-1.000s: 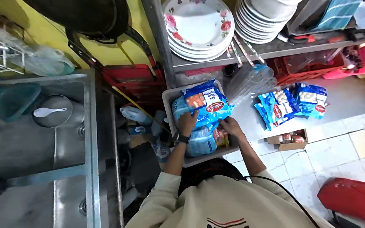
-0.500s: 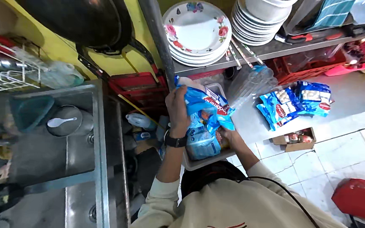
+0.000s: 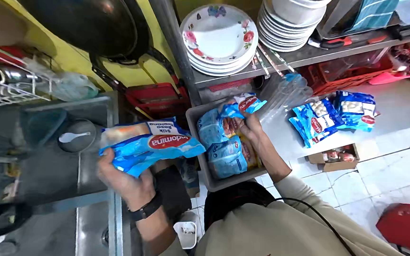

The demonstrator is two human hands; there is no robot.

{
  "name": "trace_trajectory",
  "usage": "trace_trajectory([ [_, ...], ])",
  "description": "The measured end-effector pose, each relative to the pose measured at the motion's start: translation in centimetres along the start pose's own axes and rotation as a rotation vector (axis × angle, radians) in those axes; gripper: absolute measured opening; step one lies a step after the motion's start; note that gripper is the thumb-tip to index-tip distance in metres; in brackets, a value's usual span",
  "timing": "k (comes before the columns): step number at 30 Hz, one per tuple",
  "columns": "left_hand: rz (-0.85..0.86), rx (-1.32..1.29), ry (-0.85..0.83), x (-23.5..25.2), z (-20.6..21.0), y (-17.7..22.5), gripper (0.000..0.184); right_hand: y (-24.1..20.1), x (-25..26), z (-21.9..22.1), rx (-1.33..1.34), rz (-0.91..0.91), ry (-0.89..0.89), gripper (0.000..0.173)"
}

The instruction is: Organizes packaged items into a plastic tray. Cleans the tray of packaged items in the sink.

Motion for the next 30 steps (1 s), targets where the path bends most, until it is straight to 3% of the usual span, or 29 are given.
trace_trajectory([
  [3, -0.02, -0.035, 0.023, -0.4, -2.4, -0.1, 0.027, -0.2, -0.6, 0.4, 0.016, -0.052, -0.091, 0.023],
  [5, -0.036, -0.03, 0.031, -1.0, -3.1, -0.5, 0.027, 1.1, -0.3, -1.0, -0.039, -0.06, -0.11, 0.029],
  [8, -0.076, 0.0, 0.061, -2.6, -4.1, -1.8, 0.024, 5.2, -3.8, -6.7, -0.221, 0.114, -0.066, 0.033],
  [13, -0.186, 0.094, 0.098, -6.4, -4.8, -4.5, 0.027, 9.9, -5.5, -11.9, -0.216, 0.426, 0.009, 0.041],
  [17, -0.4, 0.154, 0.045, -10.7, -3.8, -8.9, 0.026, 9.5, -12.1, -11.7, -0.444, 0.506, -0.251, 0.062],
  [19, -0.465, 0.203, -0.04, -13.0, -2.1, -11.1, 0.02, 7.7, -12.7, -11.0, -0.523, 0.39, -0.325, 0.065],
  [21, -0.447, 0.198, -0.21, -15.0, 0.7, -12.6, 0.011, 4.5, -12.1, -9.9, -0.638, 0.15, -0.431, 0.052],
  [23, -0.351, 0.134, -0.46, -16.5, 3.6, -13.4, 0.008, 0.6, -12.0, -8.7, -0.741, -0.051, -0.499, 0.065],
  [25, -0.266, 0.175, -0.628, -17.1, 5.6, -14.0, 0.012, -2.3, -11.7, -8.6, -0.76, -0.139, -0.501, 0.071],
  [28, -0.229, 0.637, -0.78, -17.0, 6.1, -17.6, 0.017, -4.0, -9.5, -10.6, -0.917, -0.226, -0.447, 0.074],
  [30, -0.252, 1.062, -1.062, -18.1, 4.2, -22.0, 0.03, -4.3, -7.1, -13.5, -1.248, -0.389, -0.323, 0.064],
])
Point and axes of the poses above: each hand's wrist, its own x-axis towards the middle knuckle, its own z-axis out of the palm, y = z × x, the point moved 10 cm from there along x, towards the middle knuckle, and after that the axes turned 11 degrees about y, right-handed, at the moved point
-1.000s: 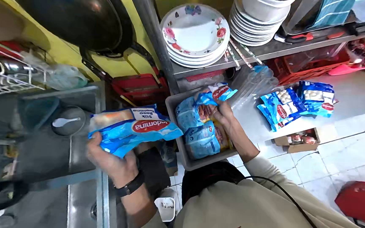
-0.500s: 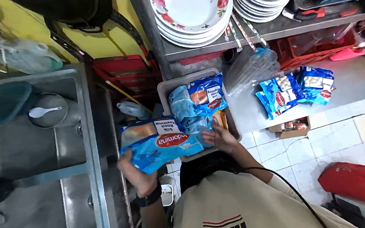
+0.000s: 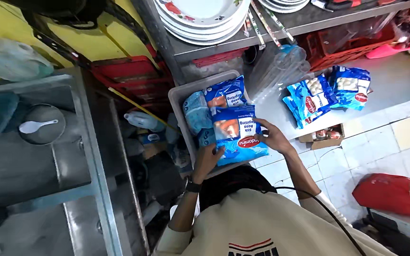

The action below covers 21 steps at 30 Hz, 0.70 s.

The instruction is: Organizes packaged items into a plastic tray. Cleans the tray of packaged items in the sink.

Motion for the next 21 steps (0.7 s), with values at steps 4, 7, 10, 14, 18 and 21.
trace_trajectory([
  [4, 0.044, 0.254, -0.344, -0.5, 1.4, -0.2, 0.032, -0.7, 0.8, -2.4, -0.484, -0.03, 0.192, 0.036],
  [7, 0.181, 0.224, 0.048, 1.7, -1.0, 3.5, 0.038, -6.7, 0.2, -1.6, -0.488, -0.276, 0.4, 0.041],
  [10, 0.37, 0.422, 0.241, 5.2, 2.3, 3.5, 0.077, -5.4, 2.4, 4.8, -0.631, -0.468, 0.335, 0.059],
  [14, 0.371, 0.599, 0.191, 6.2, 6.8, -0.4, 0.1, 1.9, 4.9, 9.6, -0.912, -0.518, 0.176, 0.067],
  [18, 0.281, 0.601, 0.156, 5.3, 7.0, -1.0, 0.101, 1.2, 6.3, 9.6, -0.873, -0.442, 0.063, 0.069],
  [21, 0.278, 0.605, 0.149, 5.4, 7.3, -0.8, 0.099, -4.2, 10.6, 7.5, -0.676, -0.44, 0.122, 0.07],
])
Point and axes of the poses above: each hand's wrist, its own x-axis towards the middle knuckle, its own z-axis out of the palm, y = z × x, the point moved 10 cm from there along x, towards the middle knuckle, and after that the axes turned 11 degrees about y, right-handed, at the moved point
